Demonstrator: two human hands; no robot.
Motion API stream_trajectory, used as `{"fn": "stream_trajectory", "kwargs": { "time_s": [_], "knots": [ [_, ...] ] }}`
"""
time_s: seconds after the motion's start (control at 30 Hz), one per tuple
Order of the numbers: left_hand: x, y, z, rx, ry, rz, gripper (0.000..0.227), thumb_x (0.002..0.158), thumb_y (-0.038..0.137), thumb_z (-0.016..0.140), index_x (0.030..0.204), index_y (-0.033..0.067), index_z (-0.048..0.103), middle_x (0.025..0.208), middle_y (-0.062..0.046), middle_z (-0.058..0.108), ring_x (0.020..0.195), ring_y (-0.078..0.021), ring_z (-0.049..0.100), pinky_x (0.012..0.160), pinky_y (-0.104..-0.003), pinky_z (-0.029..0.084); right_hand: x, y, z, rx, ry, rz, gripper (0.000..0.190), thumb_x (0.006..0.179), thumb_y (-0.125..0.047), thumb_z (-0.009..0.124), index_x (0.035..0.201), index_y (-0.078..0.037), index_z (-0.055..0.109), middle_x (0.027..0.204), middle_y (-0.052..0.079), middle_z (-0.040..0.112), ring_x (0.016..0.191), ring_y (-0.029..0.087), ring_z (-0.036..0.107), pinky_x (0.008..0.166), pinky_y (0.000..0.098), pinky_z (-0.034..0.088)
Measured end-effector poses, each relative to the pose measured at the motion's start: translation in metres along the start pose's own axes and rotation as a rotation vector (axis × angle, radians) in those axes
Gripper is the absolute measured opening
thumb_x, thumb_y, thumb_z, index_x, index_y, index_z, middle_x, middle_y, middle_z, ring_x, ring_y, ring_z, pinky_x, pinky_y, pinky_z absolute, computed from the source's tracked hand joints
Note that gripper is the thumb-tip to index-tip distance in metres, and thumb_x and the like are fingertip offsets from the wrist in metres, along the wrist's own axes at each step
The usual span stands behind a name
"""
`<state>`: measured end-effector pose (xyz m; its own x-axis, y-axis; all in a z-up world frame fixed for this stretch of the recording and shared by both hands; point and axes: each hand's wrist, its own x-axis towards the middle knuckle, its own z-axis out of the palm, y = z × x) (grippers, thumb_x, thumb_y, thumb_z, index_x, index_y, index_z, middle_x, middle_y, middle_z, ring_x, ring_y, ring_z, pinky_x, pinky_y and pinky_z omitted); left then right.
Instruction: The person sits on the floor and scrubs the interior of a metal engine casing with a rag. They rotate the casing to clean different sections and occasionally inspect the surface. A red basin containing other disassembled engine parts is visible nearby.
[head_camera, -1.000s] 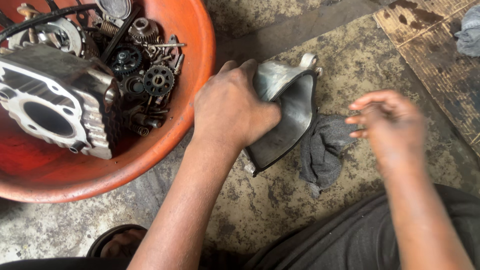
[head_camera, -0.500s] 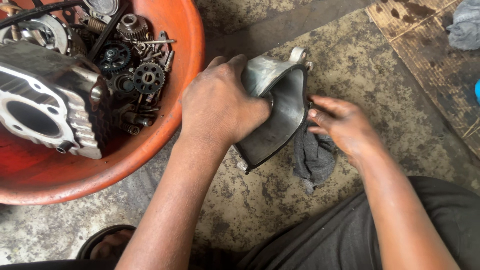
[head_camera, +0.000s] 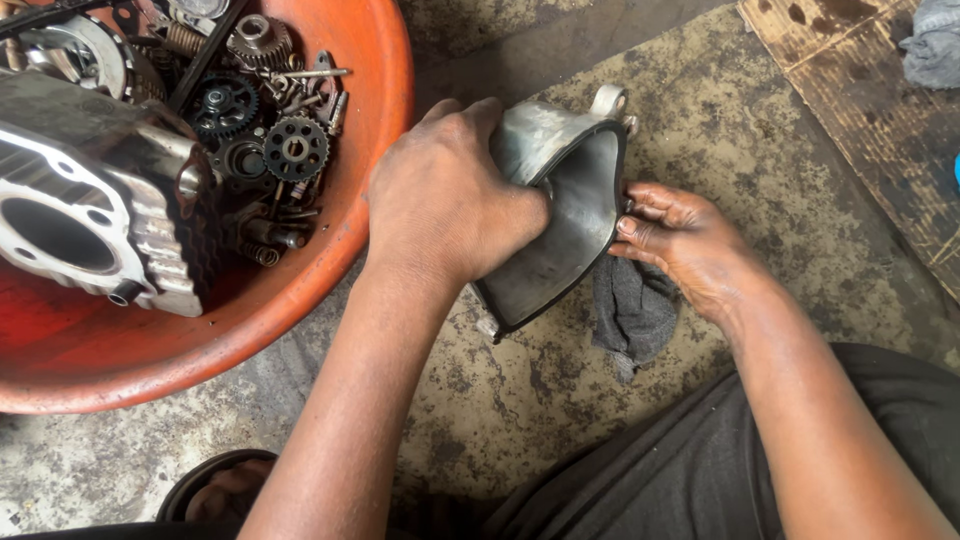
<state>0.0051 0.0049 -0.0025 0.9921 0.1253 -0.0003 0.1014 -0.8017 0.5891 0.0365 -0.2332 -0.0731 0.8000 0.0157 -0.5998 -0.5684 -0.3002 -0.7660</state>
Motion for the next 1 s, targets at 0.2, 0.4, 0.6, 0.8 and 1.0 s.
{"fn": "stream_trajectory", "kwargs": {
  "time_s": [0.2, 0.4, 0.6, 0.8, 1.0],
  "knots": [
    [-0.001, -0.006, -0.002, -0.079, 0.047, 0.07, 0.063, 0.059, 0.024, 0.066, 0.12, 0.0098, 0.073, 0.107, -0.015, 0.071, 0.101, -0.0346, 0.07, 0.089, -0.045, 0.055, -0.003, -0.001, 0.005, -0.079, 0.033, 0.022, 0.059, 0.089, 0.002, 0.059, 0.146, -0.006, 0.049, 0.145, 0.018, 0.057, 0.116, 0.026, 0.066, 0.106, 0.0366, 0.053],
    [0.0, -0.007, -0.005, -0.096, -0.008, 0.038, 0.069, 0.057, 0.029, 0.069, 0.123, 0.0101, 0.071, 0.108, -0.019, 0.071, 0.106, -0.036, 0.067, 0.094, -0.046, 0.052, -0.014, -0.011, -0.006, -0.202, -0.058, 0.012, 0.062, 0.09, -0.011, 0.059, 0.15, -0.006, 0.043, 0.146, 0.018, 0.057, 0.119, 0.025, 0.067, 0.109, 0.0384, 0.05],
    [0.003, -0.01, -0.002, -0.064, -0.012, 0.102, 0.075, 0.056, 0.027, 0.068, 0.128, 0.0101, 0.068, 0.116, -0.021, 0.069, 0.111, -0.0357, 0.066, 0.097, -0.046, 0.049, -0.013, -0.009, -0.014, -0.291, -0.063, 0.064, 0.079, 0.093, -0.035, 0.064, 0.158, -0.001, 0.032, 0.151, 0.022, 0.051, 0.12, 0.031, 0.069, 0.107, 0.0473, 0.038],
    [0.003, -0.003, -0.007, -0.057, -0.06, 0.083, 0.077, 0.054, 0.022, 0.066, 0.13, 0.0147, 0.07, 0.116, -0.02, 0.071, 0.105, -0.0334, 0.067, 0.095, -0.045, 0.05, -0.01, -0.002, -0.009, -0.221, -0.052, 0.004, 0.072, 0.09, -0.031, 0.062, 0.151, -0.002, 0.037, 0.147, 0.017, 0.051, 0.119, 0.028, 0.067, 0.099, 0.0429, 0.057],
    [0.001, 0.005, -0.008, -0.064, -0.149, -0.091, 0.065, 0.059, 0.016, 0.058, 0.121, 0.0179, 0.074, 0.088, -0.016, 0.078, 0.086, -0.0276, 0.077, 0.09, -0.04, 0.058, -0.008, 0.012, -0.011, -0.104, -0.083, -0.067, 0.056, 0.089, -0.014, 0.063, 0.143, -0.003, 0.053, 0.143, 0.018, 0.06, 0.123, 0.026, 0.062, 0.1, 0.0396, 0.057]
  ]
}}
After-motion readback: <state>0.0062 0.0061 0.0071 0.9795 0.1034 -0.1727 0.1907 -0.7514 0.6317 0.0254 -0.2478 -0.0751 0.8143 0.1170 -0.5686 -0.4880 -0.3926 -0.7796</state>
